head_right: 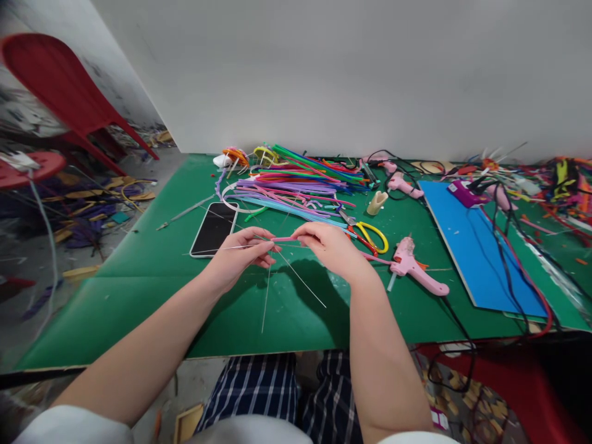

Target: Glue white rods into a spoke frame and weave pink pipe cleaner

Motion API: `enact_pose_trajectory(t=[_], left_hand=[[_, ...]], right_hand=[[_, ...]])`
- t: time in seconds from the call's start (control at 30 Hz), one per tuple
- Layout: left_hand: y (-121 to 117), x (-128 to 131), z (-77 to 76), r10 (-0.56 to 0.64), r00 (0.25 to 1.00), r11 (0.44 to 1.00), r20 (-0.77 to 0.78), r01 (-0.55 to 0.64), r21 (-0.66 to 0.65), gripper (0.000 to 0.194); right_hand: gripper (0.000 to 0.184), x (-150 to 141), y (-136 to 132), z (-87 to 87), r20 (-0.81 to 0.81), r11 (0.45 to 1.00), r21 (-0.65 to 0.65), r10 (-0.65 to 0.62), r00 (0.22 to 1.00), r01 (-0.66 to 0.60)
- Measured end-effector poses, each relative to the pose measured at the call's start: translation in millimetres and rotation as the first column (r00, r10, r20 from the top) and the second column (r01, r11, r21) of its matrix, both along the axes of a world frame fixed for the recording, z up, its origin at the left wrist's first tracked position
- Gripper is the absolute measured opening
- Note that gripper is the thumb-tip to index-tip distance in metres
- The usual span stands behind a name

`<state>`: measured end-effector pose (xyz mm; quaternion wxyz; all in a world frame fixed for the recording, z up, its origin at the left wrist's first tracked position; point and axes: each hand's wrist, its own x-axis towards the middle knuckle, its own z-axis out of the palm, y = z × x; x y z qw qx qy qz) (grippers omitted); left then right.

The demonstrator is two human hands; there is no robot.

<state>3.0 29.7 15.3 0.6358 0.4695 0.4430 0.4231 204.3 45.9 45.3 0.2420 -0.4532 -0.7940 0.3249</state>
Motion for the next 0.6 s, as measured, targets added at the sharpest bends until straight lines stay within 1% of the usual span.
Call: enact_pose_trajectory(t=[0.17,0.37,0.5,0.6], left_hand=[[0.1,-0.4,-0.3,-0.011,1.000,1.000,-0.002,0.011,0.001,0.024],[-0.4,-0.5,0.7,-0.037,0.999,0.999,-0.024,0.037,0.000,0.025],[-0.6,-0.5,-0.1,-0.042,0.999,0.999,-0.019,0.042,-0.002,0.023],[-0.6,-0.4,-0.4,-0.038,0.999,0.999,-0.017,0.038,-0.007,0.022]], right_hand=[[0.023,-2.6,0.7,-2.5,0.005,1.000,0.015,-0.005,1.000,0.005],[0.021,0.0,2.4,-1.6,0.047,0.996,0.077,-0.043,0.998,0.040],[0.022,-2.8,2.4,-2.9,0.022,0.999,0.045,0.001,1.000,-0.002],[0.022,-4.5,2.2,-3.8,0.012,1.000,0.029,0.003,1.000,-0.003]])
